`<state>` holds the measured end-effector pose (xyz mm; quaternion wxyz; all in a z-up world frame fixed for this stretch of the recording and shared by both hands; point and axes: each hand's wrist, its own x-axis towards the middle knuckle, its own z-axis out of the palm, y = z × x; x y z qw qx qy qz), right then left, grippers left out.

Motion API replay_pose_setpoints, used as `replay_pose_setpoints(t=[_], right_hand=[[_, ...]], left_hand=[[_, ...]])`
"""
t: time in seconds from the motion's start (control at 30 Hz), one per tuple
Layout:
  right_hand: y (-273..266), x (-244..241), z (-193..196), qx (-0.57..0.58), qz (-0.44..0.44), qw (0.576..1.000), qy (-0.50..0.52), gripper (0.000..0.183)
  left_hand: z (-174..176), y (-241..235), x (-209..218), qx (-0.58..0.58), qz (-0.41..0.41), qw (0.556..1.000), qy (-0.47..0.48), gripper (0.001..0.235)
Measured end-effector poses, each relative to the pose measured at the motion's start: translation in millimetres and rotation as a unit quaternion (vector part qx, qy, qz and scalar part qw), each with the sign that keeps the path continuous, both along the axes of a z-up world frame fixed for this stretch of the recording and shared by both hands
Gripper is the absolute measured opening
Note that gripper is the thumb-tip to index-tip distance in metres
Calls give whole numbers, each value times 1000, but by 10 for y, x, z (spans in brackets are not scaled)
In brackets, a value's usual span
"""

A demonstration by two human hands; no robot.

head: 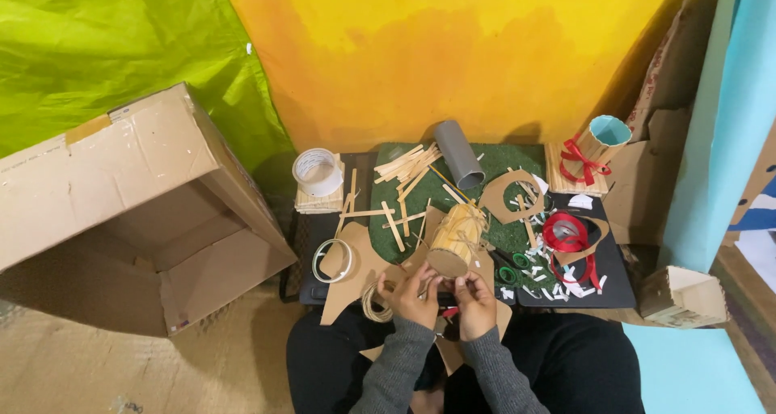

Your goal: Assembling a decorative structure by gluing wooden sticks to a tube and attaching cardboard components.

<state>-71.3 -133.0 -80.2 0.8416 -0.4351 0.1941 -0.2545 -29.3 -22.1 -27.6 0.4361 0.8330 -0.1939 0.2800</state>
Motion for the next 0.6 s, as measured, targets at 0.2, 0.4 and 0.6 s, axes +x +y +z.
replay_pose_setpoints(t=[0.2,0.4,0.6], right_hand=[[15,12,-58,28,14,999,-17,14],[23,-28,5,27,15,1000,-3,16],[62,-46,153,-63,-54,997,5,24]], left_hand=[[24,5,18,-23,-13,998,56,29],[-38,-23,56,-65,-25,996,54,28],[5,-45,52,-62,-4,997,36,26]])
